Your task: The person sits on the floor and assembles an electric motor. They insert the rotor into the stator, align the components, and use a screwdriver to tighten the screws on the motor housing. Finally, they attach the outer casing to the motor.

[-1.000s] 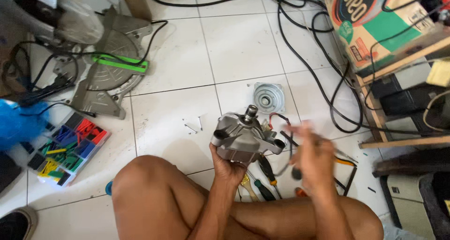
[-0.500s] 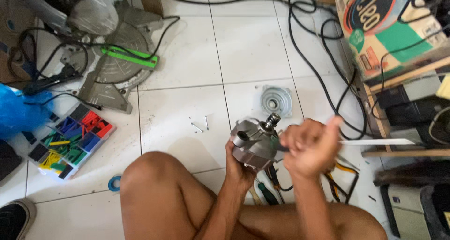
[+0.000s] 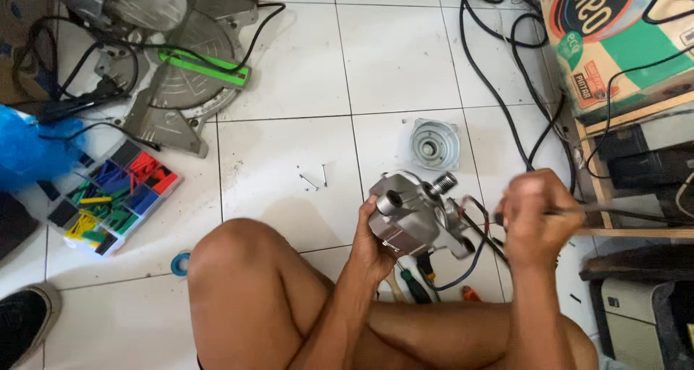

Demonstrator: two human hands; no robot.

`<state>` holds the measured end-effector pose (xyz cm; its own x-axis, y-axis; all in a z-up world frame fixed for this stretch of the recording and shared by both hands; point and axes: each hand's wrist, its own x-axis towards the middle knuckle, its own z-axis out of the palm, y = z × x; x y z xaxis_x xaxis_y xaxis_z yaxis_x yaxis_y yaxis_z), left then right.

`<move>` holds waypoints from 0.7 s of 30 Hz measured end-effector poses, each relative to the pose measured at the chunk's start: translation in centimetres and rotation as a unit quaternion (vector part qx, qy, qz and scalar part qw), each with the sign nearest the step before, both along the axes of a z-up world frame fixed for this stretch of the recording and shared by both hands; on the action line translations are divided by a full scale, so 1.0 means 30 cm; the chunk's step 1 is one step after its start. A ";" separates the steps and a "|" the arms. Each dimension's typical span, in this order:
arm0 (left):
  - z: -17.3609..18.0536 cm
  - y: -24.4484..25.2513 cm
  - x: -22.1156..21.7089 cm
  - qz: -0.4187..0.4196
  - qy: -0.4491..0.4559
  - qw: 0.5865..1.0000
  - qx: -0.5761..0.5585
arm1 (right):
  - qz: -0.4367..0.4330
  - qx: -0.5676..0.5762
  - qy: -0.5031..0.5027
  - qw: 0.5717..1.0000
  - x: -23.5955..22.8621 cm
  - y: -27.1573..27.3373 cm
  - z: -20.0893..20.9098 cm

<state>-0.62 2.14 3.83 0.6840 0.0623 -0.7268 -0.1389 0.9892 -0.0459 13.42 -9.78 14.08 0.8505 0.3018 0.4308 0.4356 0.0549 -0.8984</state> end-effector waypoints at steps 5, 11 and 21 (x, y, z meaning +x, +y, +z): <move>-0.095 -0.077 0.044 -0.078 -0.027 0.994 0.066 | 0.217 -0.243 0.076 0.942 0.064 -0.101 -0.099; 0.103 -0.026 -0.003 -0.171 -0.039 0.971 0.163 | 0.124 -0.270 0.062 0.953 0.023 -0.194 -0.245; 0.168 -0.014 0.016 -0.226 -0.127 0.832 0.491 | -0.033 -0.199 0.218 0.955 0.017 -0.204 -0.322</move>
